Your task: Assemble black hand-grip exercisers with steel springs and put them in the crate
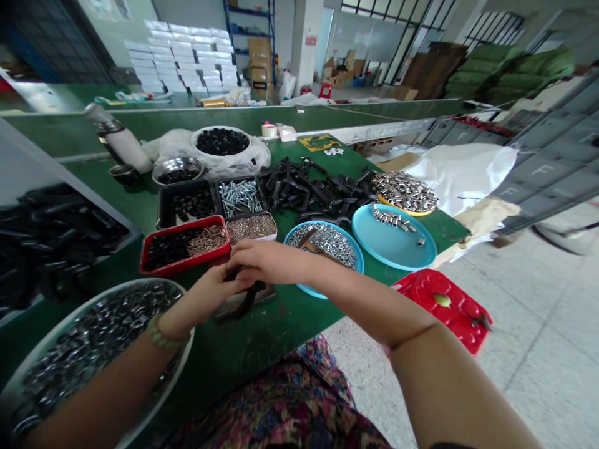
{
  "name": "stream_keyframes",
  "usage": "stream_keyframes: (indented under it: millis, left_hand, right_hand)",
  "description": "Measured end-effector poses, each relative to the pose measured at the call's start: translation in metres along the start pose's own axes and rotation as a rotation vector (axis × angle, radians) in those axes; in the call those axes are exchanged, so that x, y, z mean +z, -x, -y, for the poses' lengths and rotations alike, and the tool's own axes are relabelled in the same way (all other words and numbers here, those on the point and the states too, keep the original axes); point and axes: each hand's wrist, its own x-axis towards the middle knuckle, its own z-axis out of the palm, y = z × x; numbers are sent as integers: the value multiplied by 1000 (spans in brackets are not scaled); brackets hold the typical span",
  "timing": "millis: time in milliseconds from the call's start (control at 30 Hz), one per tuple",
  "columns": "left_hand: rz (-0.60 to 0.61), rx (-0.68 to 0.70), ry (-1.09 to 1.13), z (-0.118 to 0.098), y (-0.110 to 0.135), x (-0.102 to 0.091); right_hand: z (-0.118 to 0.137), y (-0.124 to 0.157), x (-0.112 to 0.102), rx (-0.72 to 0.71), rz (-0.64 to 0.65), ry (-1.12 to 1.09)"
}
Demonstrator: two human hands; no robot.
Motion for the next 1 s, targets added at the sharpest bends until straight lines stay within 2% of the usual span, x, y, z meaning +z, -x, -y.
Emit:
stream_keyframes:
  millis: [33,67,100,133,167,233,300,400,467,533,600,667,700,733,767,867,933,1000]
  left_hand:
    - [13,-38,124,-2,0,0]
    - [0,-78,250,-4,2,-1]
    - [-37,-112,348,-6,5,-3]
    - [-85,-135,393,-6,8,-6]
    - [-127,-139,371,-7,12,-11]
    - [-156,-101,132,-9,19,-22]
    - [-156,-6,-271,-11,25,-34]
    - [-290,230,-825,-17,31,-48]
    - [-398,371,-992,-20,34,-53]
    - [-418,430,-994,-19,35,-53]
    - [-372,397,-877,-16,35,-49]
    - [-327,334,-700,-12,32,-42]
    - [-313,306,-613,-9,30,-38]
    - [-302,283,-539,-6,29,-35]
    - [-292,259,-483,-3,28,-31]
    - [-253,173,-411,3,30,-22]
    - [-227,134,-423,4,34,-19]
    - [-205,113,-457,5,40,-18]
  right_hand:
    - [-18,1,-10,45,-38,48]
    - [-41,6,-21,156,-123,135]
    - [-66,15,-32,332,-202,302]
    - [-91,25,-43,499,-200,494]
    - [-116,38,-53,619,-129,671]
    - [-159,62,-68,668,-77,747]
    - [-188,81,-77,653,-16,763]
    - [-207,93,-88,614,35,774]
    - [-208,94,-96,601,28,793]
    - [-200,92,-99,604,-86,824]
    - [-182,83,-89,618,-399,772]
    - [-152,68,-64,655,-768,498]
    - [-132,60,-46,681,-893,281]
    - [-110,51,-26,710,-908,32]
    - [-86,43,-6,722,-857,-201]
    - [-21,22,46,660,-549,-767]
    - [8,12,68,632,-457,-976]
    - [24,5,80,640,-468,-1031]
